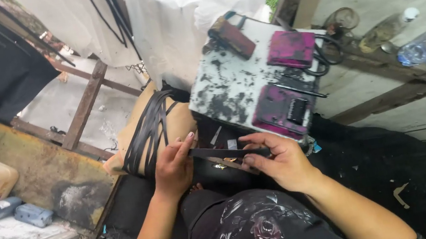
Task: The person repeatedly rubs long black belts against a small purple device on a workbench, then hangs one belt on a wall line with a clothespin. The person repeats the rubbing action on another belt.
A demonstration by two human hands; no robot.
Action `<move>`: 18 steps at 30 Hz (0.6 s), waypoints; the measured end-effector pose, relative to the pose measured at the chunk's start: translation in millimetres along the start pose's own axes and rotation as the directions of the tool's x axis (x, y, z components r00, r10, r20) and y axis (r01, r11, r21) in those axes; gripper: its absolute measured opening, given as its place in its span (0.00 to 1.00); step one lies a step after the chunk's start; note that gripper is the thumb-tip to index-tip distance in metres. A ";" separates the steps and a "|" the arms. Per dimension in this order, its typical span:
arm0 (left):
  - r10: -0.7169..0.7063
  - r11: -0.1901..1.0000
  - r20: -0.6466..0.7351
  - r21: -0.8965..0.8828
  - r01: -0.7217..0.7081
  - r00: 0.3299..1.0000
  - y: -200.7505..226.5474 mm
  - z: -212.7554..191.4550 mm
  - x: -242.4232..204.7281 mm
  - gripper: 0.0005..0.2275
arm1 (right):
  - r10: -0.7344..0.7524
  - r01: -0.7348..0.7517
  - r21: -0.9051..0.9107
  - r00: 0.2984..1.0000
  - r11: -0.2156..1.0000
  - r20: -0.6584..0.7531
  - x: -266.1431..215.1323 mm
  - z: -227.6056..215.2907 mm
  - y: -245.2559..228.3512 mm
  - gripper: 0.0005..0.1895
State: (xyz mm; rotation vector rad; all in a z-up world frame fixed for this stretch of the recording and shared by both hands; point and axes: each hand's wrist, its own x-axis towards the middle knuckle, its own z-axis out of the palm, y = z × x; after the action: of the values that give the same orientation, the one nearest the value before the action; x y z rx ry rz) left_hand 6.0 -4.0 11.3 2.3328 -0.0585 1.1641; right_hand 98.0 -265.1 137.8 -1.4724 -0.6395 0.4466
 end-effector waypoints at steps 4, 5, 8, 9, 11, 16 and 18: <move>-0.133 0.903 0.158 -0.388 0.185 0.978 30.6 -15.2 47.0 0.16 | -0.223 0.184 -0.370 0.973 0.911 -0.065 -0.1 -34.4 -14.5 0.25; -0.121 0.903 0.160 -0.393 0.176 0.980 38.7 -18.9 61.3 0.16 | -0.230 0.186 -0.373 0.970 0.909 -0.075 0.2 -40.3 -20.2 0.25; -0.054 0.883 0.224 -0.444 0.151 0.973 55.8 -27.8 98.0 0.17 | -0.328 0.257 -0.414 0.938 0.873 -0.110 0.9 -56.8 -35.6 0.25; -0.014 0.879 0.252 -0.458 0.132 0.968 57.1 -28.4 105.3 0.16 | -0.354 0.267 -0.453 0.928 0.850 -0.117 0.0 -62.2 -38.3 0.24; 0.040 0.872 0.282 -0.479 0.105 0.959 61.7 -28.1 122.3 0.15 | -0.384 0.274 -0.496 0.914 0.824 -0.133 -0.8 -69.9 -46.5 0.23; 0.281 0.901 0.164 -0.386 -0.200 0.946 71.7 -25.0 159.6 0.07 | -0.354 0.227 -0.585 0.929 0.779 -0.111 -2.8 -78.6 -66.1 0.06; 0.352 0.907 0.146 -0.297 -0.299 0.925 76.3 -24.8 170.8 0.05 | -0.328 0.202 -0.583 0.937 0.787 -0.117 -6.4 -75.5 -77.5 0.05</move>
State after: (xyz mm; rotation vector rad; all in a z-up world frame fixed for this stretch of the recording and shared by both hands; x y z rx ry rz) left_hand 74.9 -25.4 185.5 2.2333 -0.6642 0.9948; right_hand 133.4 -332.2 215.1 -1.9206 -0.8369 -0.1509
